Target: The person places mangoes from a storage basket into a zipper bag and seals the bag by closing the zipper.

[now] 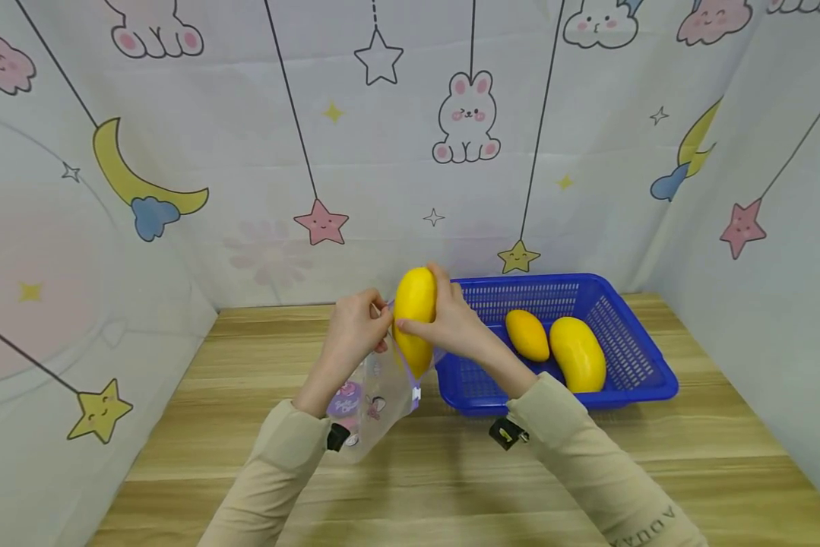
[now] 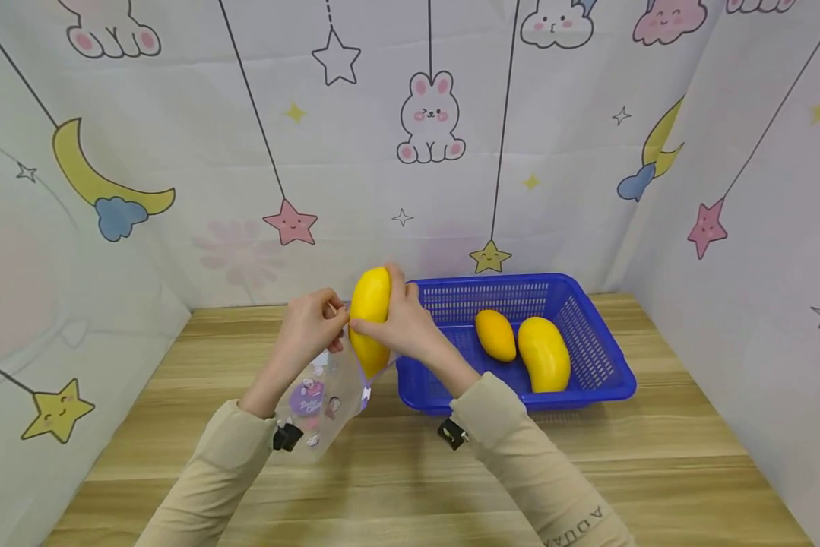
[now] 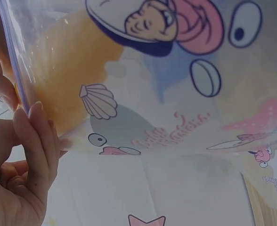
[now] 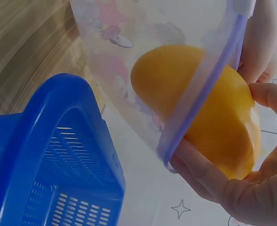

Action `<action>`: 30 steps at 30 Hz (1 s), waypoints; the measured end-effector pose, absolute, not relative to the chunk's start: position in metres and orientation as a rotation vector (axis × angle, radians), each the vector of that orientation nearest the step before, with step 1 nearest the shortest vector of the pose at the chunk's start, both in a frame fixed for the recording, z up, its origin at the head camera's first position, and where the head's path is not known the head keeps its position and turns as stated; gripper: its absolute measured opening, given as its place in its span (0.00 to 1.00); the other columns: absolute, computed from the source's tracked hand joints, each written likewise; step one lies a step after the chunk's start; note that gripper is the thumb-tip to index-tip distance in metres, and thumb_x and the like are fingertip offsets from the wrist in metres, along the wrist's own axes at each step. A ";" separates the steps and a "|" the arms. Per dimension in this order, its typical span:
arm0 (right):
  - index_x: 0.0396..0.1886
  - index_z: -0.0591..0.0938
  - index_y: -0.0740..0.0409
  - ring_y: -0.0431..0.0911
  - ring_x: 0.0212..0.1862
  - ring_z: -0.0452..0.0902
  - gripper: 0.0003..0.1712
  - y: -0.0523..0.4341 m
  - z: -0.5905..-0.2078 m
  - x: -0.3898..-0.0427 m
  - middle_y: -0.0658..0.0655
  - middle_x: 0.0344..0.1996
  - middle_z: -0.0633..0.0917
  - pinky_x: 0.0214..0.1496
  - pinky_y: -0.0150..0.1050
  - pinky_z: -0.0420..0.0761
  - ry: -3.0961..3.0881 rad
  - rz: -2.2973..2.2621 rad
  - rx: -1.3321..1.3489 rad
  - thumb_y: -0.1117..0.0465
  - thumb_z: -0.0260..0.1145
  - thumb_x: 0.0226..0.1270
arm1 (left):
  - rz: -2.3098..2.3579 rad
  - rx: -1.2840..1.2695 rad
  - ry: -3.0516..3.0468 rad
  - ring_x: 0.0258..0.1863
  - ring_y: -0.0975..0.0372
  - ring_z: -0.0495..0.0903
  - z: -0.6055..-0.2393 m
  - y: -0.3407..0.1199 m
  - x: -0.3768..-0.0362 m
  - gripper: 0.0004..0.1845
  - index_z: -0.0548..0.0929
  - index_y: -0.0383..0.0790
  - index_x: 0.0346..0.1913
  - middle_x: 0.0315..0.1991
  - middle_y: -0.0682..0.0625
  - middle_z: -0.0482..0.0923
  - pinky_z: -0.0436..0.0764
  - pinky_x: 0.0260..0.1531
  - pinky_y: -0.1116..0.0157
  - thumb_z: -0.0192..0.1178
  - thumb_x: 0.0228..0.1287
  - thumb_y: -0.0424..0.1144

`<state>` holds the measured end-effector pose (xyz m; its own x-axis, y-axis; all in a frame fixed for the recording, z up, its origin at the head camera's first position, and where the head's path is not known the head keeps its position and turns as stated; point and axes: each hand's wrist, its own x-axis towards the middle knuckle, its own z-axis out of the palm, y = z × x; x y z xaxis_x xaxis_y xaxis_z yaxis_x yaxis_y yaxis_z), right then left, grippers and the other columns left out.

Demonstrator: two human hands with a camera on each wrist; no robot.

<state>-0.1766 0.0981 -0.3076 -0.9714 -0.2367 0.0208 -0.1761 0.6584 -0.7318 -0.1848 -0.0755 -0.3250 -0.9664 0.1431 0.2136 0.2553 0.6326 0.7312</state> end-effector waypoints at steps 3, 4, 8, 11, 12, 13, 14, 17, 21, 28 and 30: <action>0.77 0.41 0.47 0.57 0.49 0.75 0.59 0.097 -0.310 -0.177 0.68 0.61 0.65 0.45 0.47 0.82 2.797 -1.195 -0.358 0.42 0.68 0.57 | -1.260 -0.338 -2.704 0.08 0.65 0.76 -0.325 -0.075 -0.184 0.07 0.80 0.32 0.36 0.18 0.45 0.79 0.79 0.13 0.69 0.57 0.63 0.35; 0.77 0.41 0.47 0.57 0.48 0.75 0.59 0.097 -0.310 -0.177 0.68 0.60 0.65 0.44 0.46 0.82 2.798 -1.188 -0.360 0.41 0.68 0.57 | -1.264 -0.340 -2.701 0.08 0.65 0.76 -0.325 -0.075 -0.184 0.07 0.80 0.32 0.36 0.18 0.44 0.80 0.79 0.13 0.69 0.57 0.63 0.35; 0.77 0.42 0.47 0.56 0.47 0.75 0.56 0.096 -0.312 -0.177 0.69 0.60 0.66 0.41 0.43 0.82 2.807 -1.157 -0.362 0.40 0.65 0.60 | -1.257 -0.355 -2.693 0.08 0.66 0.76 -0.326 -0.075 -0.184 0.07 0.79 0.31 0.37 0.18 0.44 0.80 0.79 0.13 0.69 0.56 0.63 0.34; 0.77 0.43 0.48 0.57 0.47 0.76 0.53 0.096 -0.313 -0.176 0.69 0.60 0.67 0.41 0.44 0.83 2.805 -1.145 -0.361 0.41 0.63 0.63 | -1.251 -0.375 -2.678 0.08 0.66 0.76 -0.326 -0.076 -0.184 0.07 0.79 0.31 0.37 0.17 0.44 0.80 0.79 0.13 0.69 0.56 0.63 0.33; 0.77 0.43 0.48 0.57 0.47 0.76 0.53 0.096 -0.313 -0.176 0.69 0.61 0.67 0.42 0.44 0.83 2.804 -1.141 -0.359 0.41 0.62 0.64 | -1.251 -0.380 -2.672 0.08 0.66 0.76 -0.326 -0.076 -0.184 0.06 0.79 0.31 0.36 0.17 0.44 0.80 0.79 0.13 0.69 0.56 0.63 0.33; 0.77 0.43 0.49 0.57 0.47 0.76 0.52 0.096 -0.313 -0.176 0.70 0.61 0.67 0.42 0.45 0.83 2.804 -1.137 -0.362 0.41 0.61 0.65 | -1.249 -0.386 -2.666 0.07 0.66 0.76 -0.326 -0.076 -0.184 0.06 0.79 0.31 0.36 0.17 0.44 0.80 0.79 0.13 0.69 0.55 0.63 0.32; 0.77 0.43 0.49 0.57 0.47 0.76 0.52 0.096 -0.314 -0.176 0.70 0.61 0.66 0.43 0.46 0.84 2.799 -1.137 -0.363 0.41 0.61 0.65 | -1.251 -0.392 -2.661 0.07 0.66 0.76 -0.327 -0.076 -0.184 0.06 0.79 0.31 0.36 0.17 0.44 0.80 0.79 0.13 0.69 0.55 0.63 0.32; 0.78 0.43 0.49 0.58 0.46 0.77 0.51 0.096 -0.314 -0.175 0.71 0.62 0.65 0.43 0.47 0.85 2.794 -1.127 -0.373 0.42 0.61 0.65 | -1.248 -0.398 -2.649 0.07 0.66 0.76 -0.327 -0.076 -0.184 0.06 0.79 0.31 0.35 0.17 0.44 0.80 0.79 0.12 0.69 0.55 0.63 0.32; 0.78 0.45 0.50 0.56 0.44 0.77 0.50 0.096 -0.315 -0.174 0.70 0.64 0.62 0.42 0.44 0.84 2.802 -1.067 -0.375 0.43 0.61 0.66 | -1.241 -0.399 -2.634 0.07 0.66 0.75 -0.326 -0.075 -0.183 0.05 0.79 0.32 0.34 0.17 0.44 0.80 0.79 0.12 0.69 0.55 0.63 0.32; 0.77 0.50 0.52 0.54 0.38 0.75 0.46 0.097 -0.312 -0.172 0.68 0.67 0.58 0.38 0.42 0.78 2.791 -1.033 -0.336 0.46 0.61 0.67 | -1.227 -0.411 -2.640 0.07 0.67 0.75 -0.326 -0.075 -0.182 0.05 0.79 0.33 0.33 0.16 0.46 0.80 0.78 0.11 0.68 0.54 0.63 0.31; 0.77 0.51 0.52 0.55 0.42 0.74 0.45 0.098 -0.311 -0.172 0.67 0.68 0.58 0.43 0.46 0.79 2.797 -1.034 -0.341 0.46 0.61 0.67 | -1.233 -0.405 -2.636 0.07 0.67 0.75 -0.327 -0.075 -0.182 0.05 0.79 0.32 0.33 0.16 0.45 0.80 0.78 0.11 0.68 0.54 0.63 0.31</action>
<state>-0.1716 0.0977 -0.3114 -0.9645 -0.2589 -0.0524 -0.1625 0.7380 -0.6550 -0.1824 -0.0753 -0.3268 -0.9416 0.1602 0.2961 0.3299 0.6138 0.7172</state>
